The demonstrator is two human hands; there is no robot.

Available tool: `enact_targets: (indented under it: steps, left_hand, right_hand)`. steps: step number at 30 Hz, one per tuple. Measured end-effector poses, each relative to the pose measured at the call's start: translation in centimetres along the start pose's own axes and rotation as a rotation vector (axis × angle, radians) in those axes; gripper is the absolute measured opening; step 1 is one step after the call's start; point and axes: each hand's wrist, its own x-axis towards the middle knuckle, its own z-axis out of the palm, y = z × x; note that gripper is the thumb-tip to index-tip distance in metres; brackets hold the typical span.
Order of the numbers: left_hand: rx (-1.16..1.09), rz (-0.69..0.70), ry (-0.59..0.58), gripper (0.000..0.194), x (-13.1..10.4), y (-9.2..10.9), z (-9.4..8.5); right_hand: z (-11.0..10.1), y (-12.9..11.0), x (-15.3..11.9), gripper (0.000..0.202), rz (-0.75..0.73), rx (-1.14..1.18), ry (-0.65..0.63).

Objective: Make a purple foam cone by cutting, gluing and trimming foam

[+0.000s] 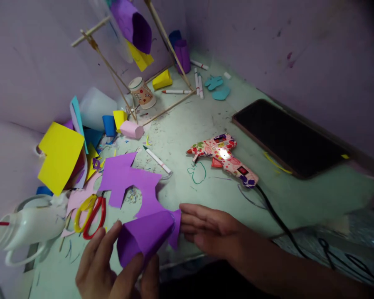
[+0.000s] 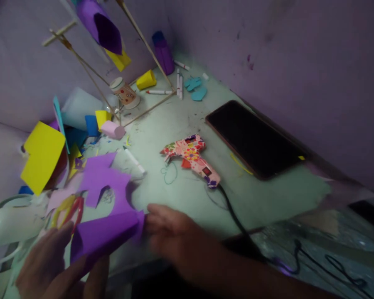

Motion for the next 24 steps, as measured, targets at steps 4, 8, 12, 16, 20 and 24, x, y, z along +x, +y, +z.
enact_targets:
  steps: [4, 8, 12, 16, 20, 24]
  left_hand:
    - [-0.153, -0.171, 0.159, 0.028, -0.3, 1.9, 1.6]
    - [-0.121, -0.235, 0.321, 0.015, 0.2, 3.0, 2.8]
    - [0.023, -0.156, 0.375, 0.020, 0.2, 2.7, 3.4]
    - [0.077, -0.125, 0.418, 0.021, -0.2, 2.3, 3.7]
    - [0.020, -0.035, 0.432, 0.014, 0.0, 2.3, 3.5]
    - [-0.032, 0.008, 0.418, 0.015, 0.7, 2.3, 3.4]
  right_hand:
    - [0.9, -0.8, 0.1, 0.066, 0.059, 0.056, 0.015]
    - [1.1, 0.0, 0.0, 0.067, 0.070, 0.185, 0.081]
    - [1.1, 0.3, 0.1, 0.055, 0.041, 0.193, 0.069]
    - [1.3, 0.0, 0.1, 0.049, 0.025, 0.183, 0.036]
    - [1.2, 0.0, 0.1, 0.050, 0.026, 0.158, 0.041]
    - [1.2, -0.1, 0.2, 0.046, 0.019, 0.165, 0.036]
